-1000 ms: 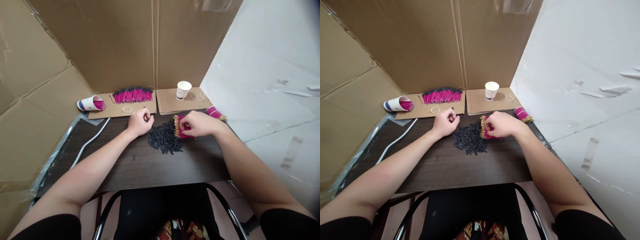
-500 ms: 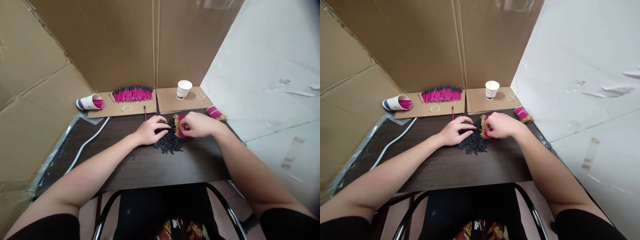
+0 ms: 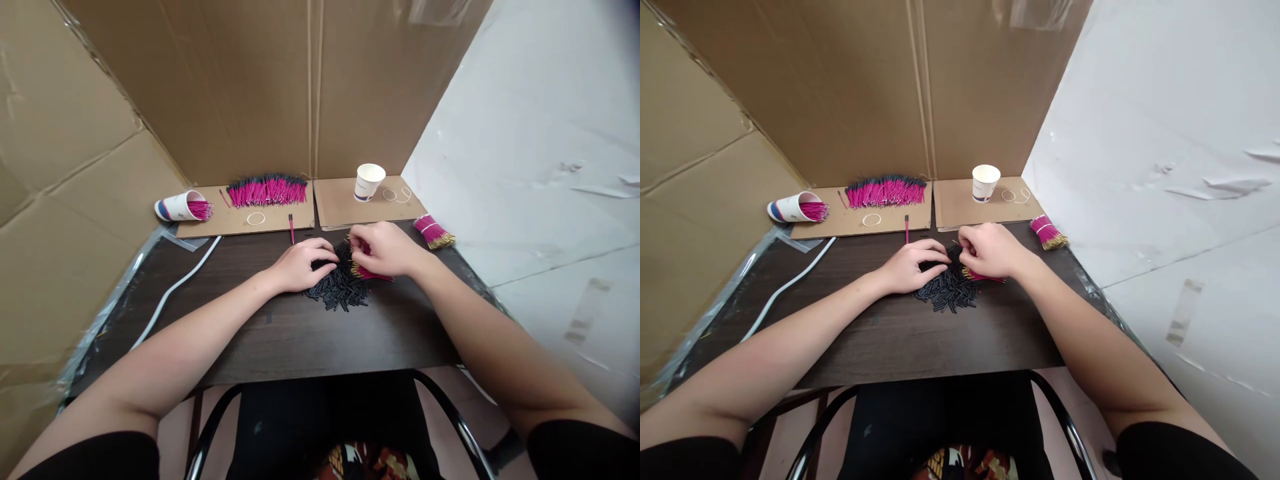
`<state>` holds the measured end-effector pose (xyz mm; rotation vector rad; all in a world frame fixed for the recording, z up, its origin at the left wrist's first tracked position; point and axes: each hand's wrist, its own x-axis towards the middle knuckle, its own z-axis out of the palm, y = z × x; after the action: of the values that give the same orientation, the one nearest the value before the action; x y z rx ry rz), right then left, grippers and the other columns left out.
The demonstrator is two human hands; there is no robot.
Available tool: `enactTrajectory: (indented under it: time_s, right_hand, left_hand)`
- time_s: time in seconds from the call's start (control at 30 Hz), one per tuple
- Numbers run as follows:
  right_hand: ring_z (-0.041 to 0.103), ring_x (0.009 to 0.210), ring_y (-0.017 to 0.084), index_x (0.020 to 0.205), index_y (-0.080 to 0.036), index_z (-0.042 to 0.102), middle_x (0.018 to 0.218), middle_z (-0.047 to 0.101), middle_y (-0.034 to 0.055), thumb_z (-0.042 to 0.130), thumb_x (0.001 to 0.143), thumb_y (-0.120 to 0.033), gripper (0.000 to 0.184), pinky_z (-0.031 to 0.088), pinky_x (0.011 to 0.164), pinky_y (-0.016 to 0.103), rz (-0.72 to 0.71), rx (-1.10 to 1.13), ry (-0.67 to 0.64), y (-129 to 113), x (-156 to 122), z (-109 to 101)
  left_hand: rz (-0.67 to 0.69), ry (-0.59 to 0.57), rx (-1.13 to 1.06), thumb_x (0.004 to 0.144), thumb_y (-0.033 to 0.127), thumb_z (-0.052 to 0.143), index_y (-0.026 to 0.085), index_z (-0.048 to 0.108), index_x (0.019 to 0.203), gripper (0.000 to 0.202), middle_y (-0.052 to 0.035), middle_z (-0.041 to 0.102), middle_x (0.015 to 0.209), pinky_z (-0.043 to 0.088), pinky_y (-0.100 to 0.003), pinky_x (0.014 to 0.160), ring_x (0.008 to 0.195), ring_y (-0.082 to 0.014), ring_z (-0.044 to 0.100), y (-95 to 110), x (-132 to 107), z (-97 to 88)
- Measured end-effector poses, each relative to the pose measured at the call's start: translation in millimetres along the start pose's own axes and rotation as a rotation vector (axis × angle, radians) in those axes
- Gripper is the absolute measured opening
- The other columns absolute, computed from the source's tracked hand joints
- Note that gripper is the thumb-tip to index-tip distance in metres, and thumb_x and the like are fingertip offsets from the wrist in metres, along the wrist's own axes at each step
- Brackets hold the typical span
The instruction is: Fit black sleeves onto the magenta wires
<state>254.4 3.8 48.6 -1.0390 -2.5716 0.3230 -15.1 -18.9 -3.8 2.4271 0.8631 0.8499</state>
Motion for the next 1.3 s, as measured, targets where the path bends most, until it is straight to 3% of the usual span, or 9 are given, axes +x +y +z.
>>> enactTrajectory:
  time_s: [0.13, 0.3, 0.47, 0.73, 1.0, 1.13, 1.3]
  right_hand:
    - [0.056, 0.066, 0.017, 0.091, -0.023, 0.055, 0.076, 0.068, 0.0005, 0.061, 0.089, -0.021, 0.007, 0.03, 0.065, 0.032, -0.002, -0.024, 0.101, 1, 2, 14]
    - [0.055, 0.067, 0.017, 0.093, -0.023, 0.058, 0.077, 0.066, 0.0002, 0.059, 0.095, -0.024, 0.002, 0.035, 0.068, 0.031, -0.03, 0.017, 0.233, -2, 3, 25]
    - [0.055, 0.071, 0.018, 0.095, -0.022, 0.061, 0.082, 0.068, 0.003, 0.059, 0.098, -0.023, 0.004, 0.036, 0.069, 0.032, -0.057, 0.021, 0.237, -3, 4, 32]
    - [0.059, 0.077, 0.021, 0.097, -0.021, 0.064, 0.09, 0.071, 0.0068, 0.058, 0.1, -0.024, 0.007, 0.038, 0.072, 0.035, -0.038, 0.005, 0.273, -1, 5, 34]
    - [0.062, 0.083, 0.023, 0.1, -0.021, 0.066, 0.095, 0.073, 0.0085, 0.055, 0.104, -0.026, 0.012, 0.039, 0.073, 0.036, 0.008, -0.025, 0.243, -3, 5, 34]
    - [0.062, 0.084, 0.024, 0.1, -0.021, 0.066, 0.096, 0.073, 0.0089, 0.056, 0.105, -0.026, 0.012, 0.039, 0.074, 0.036, 0.024, -0.024, 0.251, -3, 5, 34]
    - [0.063, 0.084, 0.024, 0.1, -0.021, 0.066, 0.097, 0.073, 0.0092, 0.055, 0.105, -0.026, 0.013, 0.04, 0.074, 0.036, 0.03, -0.011, 0.279, -4, 5, 34]
  left_hand:
    - [0.003, 0.025, -0.014, 0.105, 0.027, 0.072, 0.021, 0.086, 0.103, 0.015, -0.009, 0.081, 0.112, 0.063, -0.046, 0.101, 0.105, -0.0248, 0.077, 1, 1, -0.1]
    - [-0.015, 0.018, -0.017, 0.105, 0.025, 0.069, 0.02, 0.081, 0.1, 0.014, -0.0089, 0.08, 0.11, 0.063, -0.045, 0.098, 0.103, -0.0242, 0.077, 4, 1, -1.2]
    - [-0.021, 0.037, -0.024, 0.103, 0.023, 0.069, 0.02, 0.078, 0.097, 0.011, -0.008, 0.079, 0.109, 0.062, -0.043, 0.097, 0.1, -0.0227, 0.075, 2, 1, 0.6]
    - [-0.09, 0.248, 0.128, 0.098, 0.02, 0.072, 0.02, 0.079, 0.103, 0.008, -0.0075, 0.078, 0.104, 0.059, -0.048, 0.1, 0.101, -0.0251, 0.07, 0, 2, 0.1]
    - [-0.126, 0.08, 0.205, 0.104, 0.031, 0.071, 0.022, 0.084, 0.126, 0.028, -0.0117, 0.075, 0.129, 0.052, -0.059, 0.115, 0.12, -0.0318, 0.058, 4, 2, -2.3]
    - [-0.129, 0.06, 0.198, 0.104, 0.03, 0.07, 0.025, 0.086, 0.125, 0.026, -0.0102, 0.076, 0.13, 0.052, -0.059, 0.114, 0.119, -0.0317, 0.057, 3, 2, -3.0]
    - [-0.122, 0.106, 0.157, 0.102, 0.027, 0.071, 0.024, 0.087, 0.11, 0.018, -0.0093, 0.079, 0.118, 0.055, -0.056, 0.109, 0.113, -0.0302, 0.06, 2, 2, -1.3]
